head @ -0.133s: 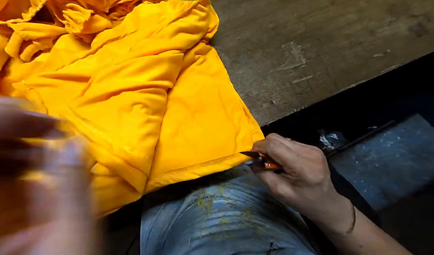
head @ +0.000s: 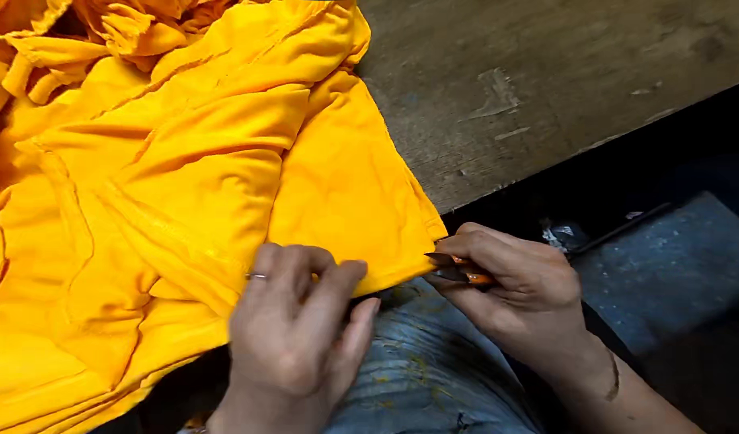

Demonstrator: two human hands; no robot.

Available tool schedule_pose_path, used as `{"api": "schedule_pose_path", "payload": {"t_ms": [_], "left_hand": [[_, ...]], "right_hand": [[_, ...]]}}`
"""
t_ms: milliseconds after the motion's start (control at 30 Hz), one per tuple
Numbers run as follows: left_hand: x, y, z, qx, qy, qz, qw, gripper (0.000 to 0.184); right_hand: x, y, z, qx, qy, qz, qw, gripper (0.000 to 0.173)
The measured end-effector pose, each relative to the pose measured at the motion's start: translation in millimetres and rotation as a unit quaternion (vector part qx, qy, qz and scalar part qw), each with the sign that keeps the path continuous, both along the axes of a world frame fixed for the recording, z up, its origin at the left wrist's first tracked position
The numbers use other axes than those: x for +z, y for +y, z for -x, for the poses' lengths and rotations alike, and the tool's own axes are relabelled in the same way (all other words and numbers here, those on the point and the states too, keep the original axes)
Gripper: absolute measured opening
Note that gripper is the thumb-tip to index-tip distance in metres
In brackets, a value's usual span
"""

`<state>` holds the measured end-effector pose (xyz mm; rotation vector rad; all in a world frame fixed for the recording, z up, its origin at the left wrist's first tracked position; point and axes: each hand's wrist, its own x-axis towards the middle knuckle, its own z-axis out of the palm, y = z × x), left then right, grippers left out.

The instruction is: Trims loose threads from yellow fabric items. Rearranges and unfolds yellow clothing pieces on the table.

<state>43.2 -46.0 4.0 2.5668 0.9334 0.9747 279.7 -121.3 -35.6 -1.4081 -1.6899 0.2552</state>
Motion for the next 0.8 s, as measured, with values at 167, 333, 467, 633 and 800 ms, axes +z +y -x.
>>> {"api": "schedule_pose_path", "payload": {"t_ms": [167,333,467,633,800], "left_hand": [[-13,-4,-13,-0.019,0.002,-0.009,1.0,0.015],[0,0,-5,-0.015,-0.073,0.052,0.996,0.016],[0,0,4,0.041,-0.155,0.089,0.983,0.016],[-12,-3,-2,0.061,-0.303,0.197,0.93,0.03],[-17,-5,-8,0.046,-0.368,0.307,0.876,0.033]], "right_hand": [[9,-3,0,0.005,0.072,0.001,0.997,0.008],[8,4,2,0.015,0.075,0.006,0.997,0.007],[0,1,-3,0.191,-0.021,0.097,0.977,0.006],[-4,-4,4,0.303,-0.054,0.206,0.929,0.006],[9,3,13,0.142,0.154,0.133,0.969,0.017]]}}
